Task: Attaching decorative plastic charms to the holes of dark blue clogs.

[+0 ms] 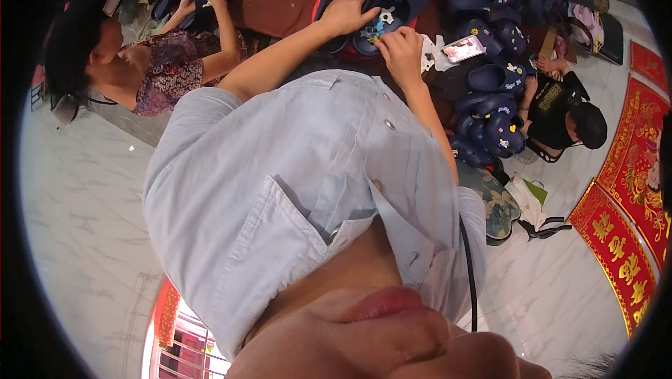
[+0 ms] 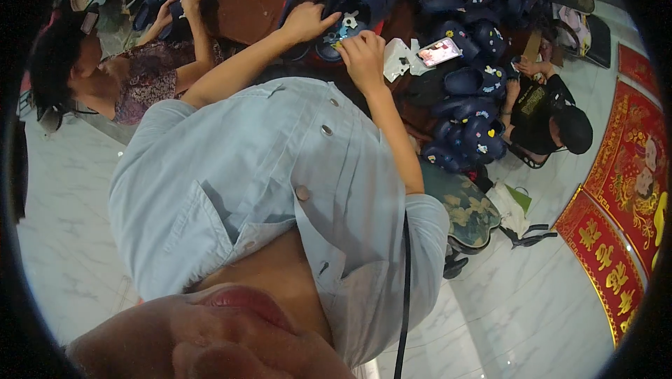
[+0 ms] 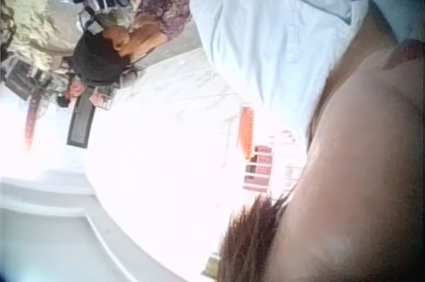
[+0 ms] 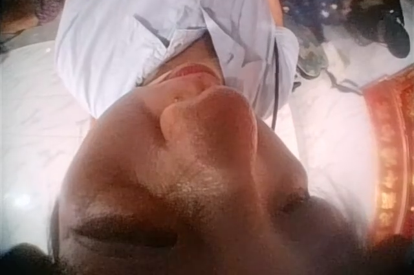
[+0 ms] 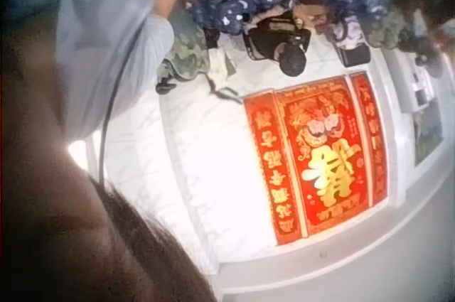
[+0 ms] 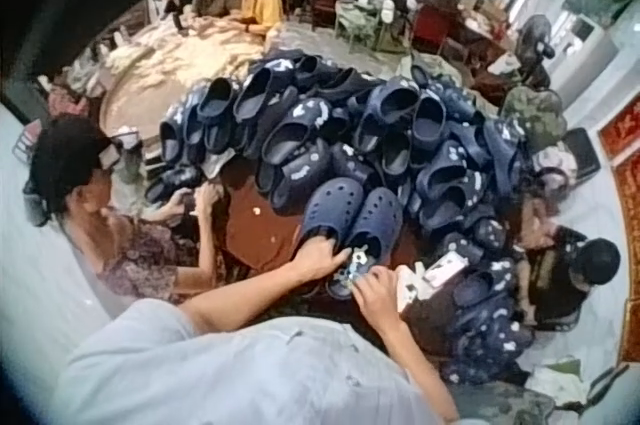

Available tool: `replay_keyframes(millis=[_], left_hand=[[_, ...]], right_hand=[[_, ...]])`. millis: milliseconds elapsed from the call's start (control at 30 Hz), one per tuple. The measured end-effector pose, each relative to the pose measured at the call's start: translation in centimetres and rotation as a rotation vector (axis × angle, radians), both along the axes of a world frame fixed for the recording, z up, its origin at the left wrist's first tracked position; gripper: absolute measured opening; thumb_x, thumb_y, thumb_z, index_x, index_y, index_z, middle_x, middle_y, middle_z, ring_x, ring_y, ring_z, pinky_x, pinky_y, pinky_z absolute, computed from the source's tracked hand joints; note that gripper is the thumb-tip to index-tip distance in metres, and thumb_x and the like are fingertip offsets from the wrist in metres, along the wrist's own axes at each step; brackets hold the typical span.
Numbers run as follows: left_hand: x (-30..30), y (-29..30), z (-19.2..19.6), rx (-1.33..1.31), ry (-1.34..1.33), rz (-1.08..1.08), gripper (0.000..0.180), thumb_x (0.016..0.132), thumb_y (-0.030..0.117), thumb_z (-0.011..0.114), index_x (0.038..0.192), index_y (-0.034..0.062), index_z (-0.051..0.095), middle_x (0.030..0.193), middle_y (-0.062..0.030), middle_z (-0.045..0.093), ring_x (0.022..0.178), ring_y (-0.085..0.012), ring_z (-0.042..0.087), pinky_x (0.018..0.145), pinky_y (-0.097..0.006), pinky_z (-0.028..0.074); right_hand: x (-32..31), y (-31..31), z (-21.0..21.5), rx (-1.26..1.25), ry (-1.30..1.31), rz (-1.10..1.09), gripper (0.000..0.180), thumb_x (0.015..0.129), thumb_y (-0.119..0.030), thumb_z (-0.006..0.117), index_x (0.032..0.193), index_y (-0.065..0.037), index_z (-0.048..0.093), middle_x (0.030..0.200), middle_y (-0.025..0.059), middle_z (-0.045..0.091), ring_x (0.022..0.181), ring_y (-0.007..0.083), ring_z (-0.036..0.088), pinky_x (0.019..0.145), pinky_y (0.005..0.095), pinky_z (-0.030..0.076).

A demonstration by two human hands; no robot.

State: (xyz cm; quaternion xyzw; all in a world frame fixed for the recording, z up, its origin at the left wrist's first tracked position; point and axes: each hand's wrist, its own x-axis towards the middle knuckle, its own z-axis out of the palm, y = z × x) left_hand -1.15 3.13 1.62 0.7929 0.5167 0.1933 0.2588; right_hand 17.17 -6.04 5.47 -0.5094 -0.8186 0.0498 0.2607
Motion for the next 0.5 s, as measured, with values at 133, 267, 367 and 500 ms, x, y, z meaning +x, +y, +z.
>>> replay_keyframes(millis=[133, 267, 367, 500], left_hand=[[-0.7, 0.0, 1.3, -0.076, -0.045, -0.033, 0.064, 0.090, 0.057, 0.056, 0.088, -0.0064, 0.067, 0.085, -0.0310, 0.063, 0.084, -0.0459, 0.062, 0.078, -0.050, 0.049], [-2.7, -0.9, 2.0, 0.016, -0.233, -0.033, 0.040, 0.094, 0.033, 0.059, 0.122, 0.0044, 0.063, 0.107, -0.0253, 0.062, 0.097, -0.0431, 0.060, 0.084, -0.046, 0.049], [-4.3, -1.7, 4.1, 0.029, -0.316, -0.056, 0.030, 0.093, 0.017, 0.061, 0.120, 0.0052, 0.064, 0.113, -0.0191, 0.063, 0.097, -0.0384, 0.063, 0.085, -0.040, 0.051], [-7.1, -2.5, 5.6, 0.060, -0.356, -0.001, 0.031, 0.086, 0.000, 0.059, 0.116, 0.0053, 0.067, 0.113, -0.0138, 0.067, 0.094, -0.0304, 0.067, 0.081, -0.034, 0.054]], right_hand=[[0.2, 1.3, 0.1, 0.010, -0.002, 0.005, 0.018, 0.076, -0.014, 0.074, 0.092, -0.010, 0.068, 0.089, 0.0026, 0.064, 0.098, 0.0250, 0.055, 0.084, 0.0404, 0.040], [0.4, 2.6, 0.8, 0.049, 0.016, -0.027, 0.020, 0.076, -0.008, 0.068, 0.096, -0.010, 0.068, 0.093, 0.0030, 0.065, 0.098, 0.0244, 0.056, 0.086, 0.0401, 0.040], [0.1, 3.7, 0.4, 0.118, -0.081, 0.004, 0.023, 0.080, -0.012, 0.060, 0.102, -0.007, 0.067, 0.098, 0.0039, 0.065, 0.102, 0.0237, 0.057, 0.092, 0.0411, 0.040], [-1.0, 3.9, -0.8, 0.077, -0.415, -0.061, 0.030, 0.082, -0.012, 0.058, 0.111, -0.008, 0.065, 0.102, 0.0038, 0.064, 0.101, 0.0211, 0.058, 0.101, 0.0539, 0.033]])
